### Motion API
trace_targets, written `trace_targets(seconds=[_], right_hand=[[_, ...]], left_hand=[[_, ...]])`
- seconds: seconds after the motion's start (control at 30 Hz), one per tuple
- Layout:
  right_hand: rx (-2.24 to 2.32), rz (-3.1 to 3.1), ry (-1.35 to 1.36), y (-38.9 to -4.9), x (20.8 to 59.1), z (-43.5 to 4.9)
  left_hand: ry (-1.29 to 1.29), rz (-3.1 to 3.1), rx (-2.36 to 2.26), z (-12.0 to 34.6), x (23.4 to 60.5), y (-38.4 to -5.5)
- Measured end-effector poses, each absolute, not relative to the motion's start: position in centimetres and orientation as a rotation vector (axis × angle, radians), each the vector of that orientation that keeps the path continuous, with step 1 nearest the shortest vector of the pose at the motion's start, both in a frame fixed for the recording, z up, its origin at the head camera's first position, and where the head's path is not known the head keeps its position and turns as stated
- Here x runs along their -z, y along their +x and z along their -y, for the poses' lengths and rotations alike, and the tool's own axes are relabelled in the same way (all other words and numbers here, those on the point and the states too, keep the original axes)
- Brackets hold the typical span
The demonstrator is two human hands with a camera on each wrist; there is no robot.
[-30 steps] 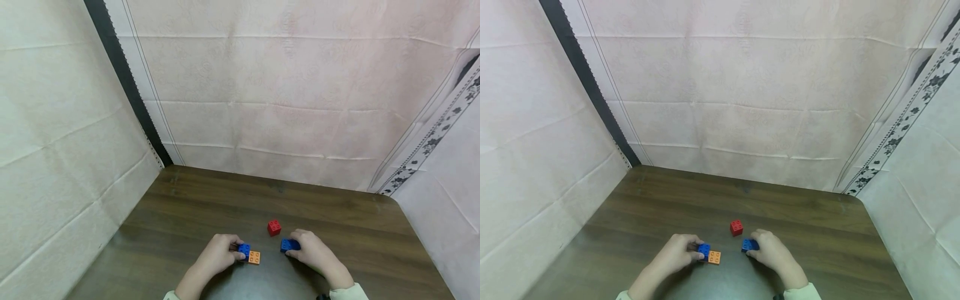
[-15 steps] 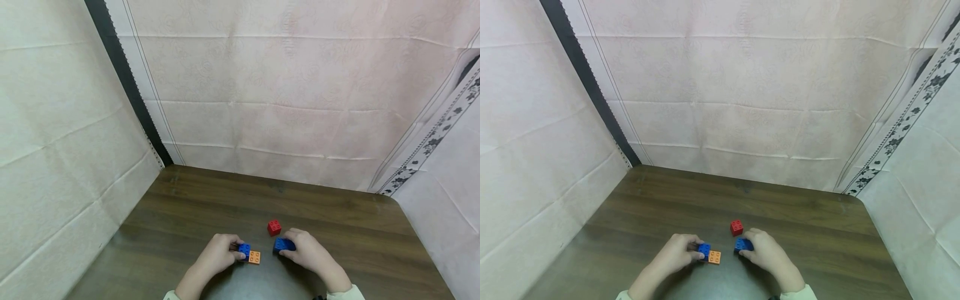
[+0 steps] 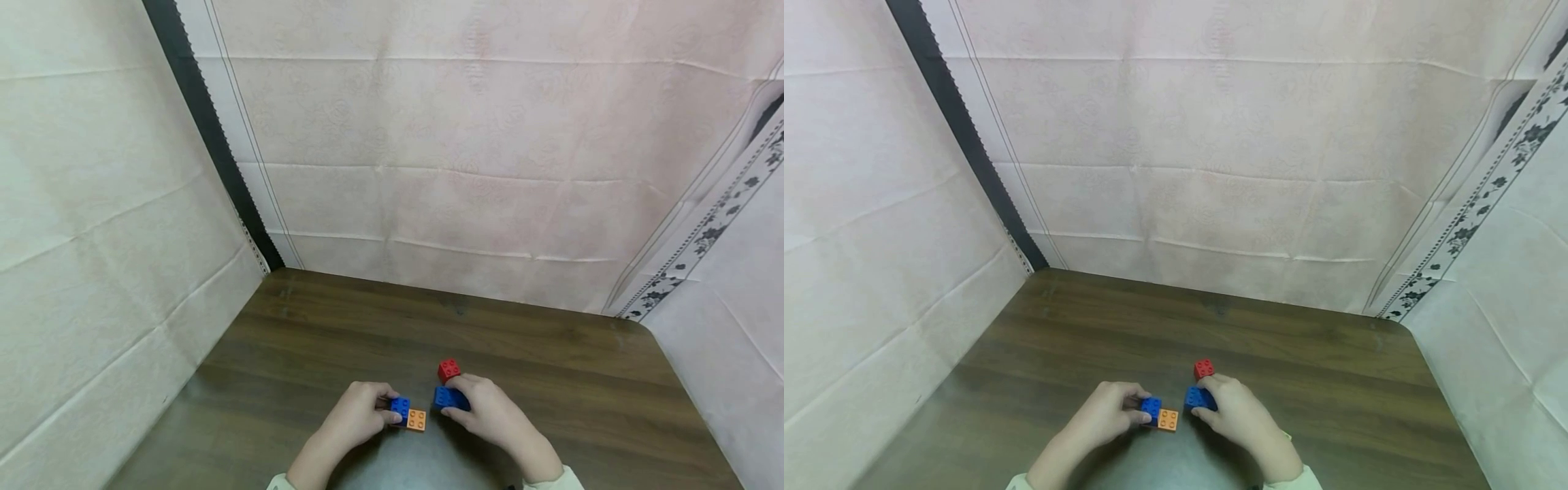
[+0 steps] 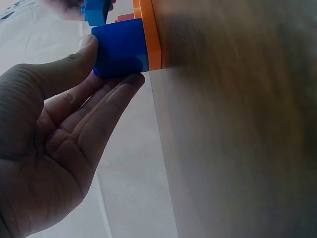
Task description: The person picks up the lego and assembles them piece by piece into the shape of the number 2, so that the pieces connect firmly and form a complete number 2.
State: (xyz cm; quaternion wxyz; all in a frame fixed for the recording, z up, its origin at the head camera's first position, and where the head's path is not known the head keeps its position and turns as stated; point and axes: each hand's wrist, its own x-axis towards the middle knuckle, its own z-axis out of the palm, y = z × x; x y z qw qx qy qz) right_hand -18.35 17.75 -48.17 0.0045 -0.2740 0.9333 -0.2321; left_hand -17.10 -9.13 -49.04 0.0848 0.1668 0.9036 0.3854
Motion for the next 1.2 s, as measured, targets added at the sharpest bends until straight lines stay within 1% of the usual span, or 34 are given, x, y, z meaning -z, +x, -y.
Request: trace_targets(seconds=[0.5, 0.97, 1.2], right_hand=[[0.776, -2.919, -0.946, -17.9, 48.2, -16.2], [0.93, -2.834, -1.069, -17.2, 48.0, -14.1], [0.92, -2.808, -1.066, -17.3, 48.1, -13.4]], left_hand=[[0.529, -2.668, -1.178, 9.3, 49.1, -17.3], [0.544, -2.637, -1.219, 9.5, 49.5, -17.1], [0.575, -2.676, -1.203, 9.5, 49.5, -17.2]])
